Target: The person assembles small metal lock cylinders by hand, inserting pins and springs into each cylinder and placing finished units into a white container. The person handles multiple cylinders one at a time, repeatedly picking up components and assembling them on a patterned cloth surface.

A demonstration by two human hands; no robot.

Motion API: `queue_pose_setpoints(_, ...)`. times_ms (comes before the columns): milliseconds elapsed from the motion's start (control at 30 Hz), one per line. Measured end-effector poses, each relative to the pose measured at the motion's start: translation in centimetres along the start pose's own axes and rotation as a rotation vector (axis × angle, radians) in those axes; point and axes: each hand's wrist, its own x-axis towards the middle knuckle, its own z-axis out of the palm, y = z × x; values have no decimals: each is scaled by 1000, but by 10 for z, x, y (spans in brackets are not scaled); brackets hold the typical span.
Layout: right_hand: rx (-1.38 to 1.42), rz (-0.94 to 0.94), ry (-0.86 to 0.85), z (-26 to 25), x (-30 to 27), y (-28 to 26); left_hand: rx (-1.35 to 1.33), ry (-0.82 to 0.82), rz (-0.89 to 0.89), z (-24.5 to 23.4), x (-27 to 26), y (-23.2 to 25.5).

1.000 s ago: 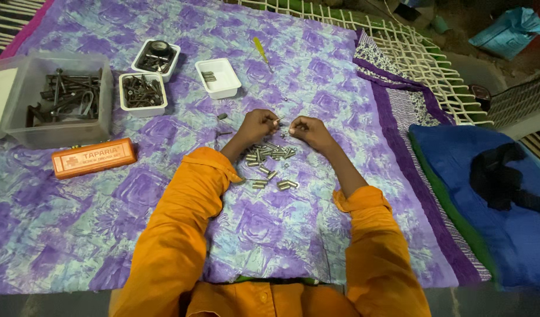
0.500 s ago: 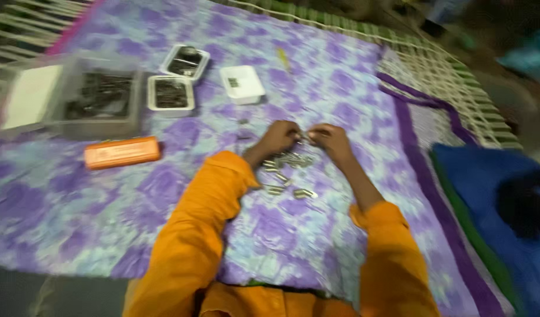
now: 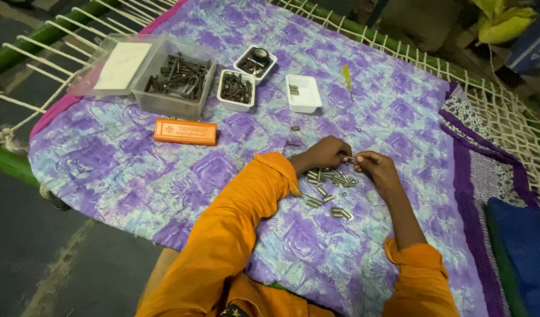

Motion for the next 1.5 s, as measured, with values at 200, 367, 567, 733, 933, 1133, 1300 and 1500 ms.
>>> queue_pose_setpoints(200,79,67,-8,-3,1,1,-60,-62,-37,-5,0,5)
queue_pose_setpoints(367,88,8,-49,3,-3,-9,-168,-73,-37,-7,-1,3)
queue_pose_setpoints(567,100,-30,0,10,-9,-20,-247,-80,-159,-3,3,-3)
queue_pose_setpoints(733,0,-62,32,16,-10,-25,-229,-64,-162,-6,2,1)
queue_pose_setpoints(933,-238,-115,81,20,-13,-26,-182,-56,-213,-17,0,19)
queue_pose_setpoints(1133,-180,-99,86,22,-13,-25,-194,-55,-183,-18,-2,20)
queue_pose_setpoints(1300,-104,-151,47,17,-12,-23,-243,-54,-207,-18,-2,21)
queue_pose_setpoints(1500,-349,-240,40,16,-12,-16,-249,-47,-149,-21,-3,28)
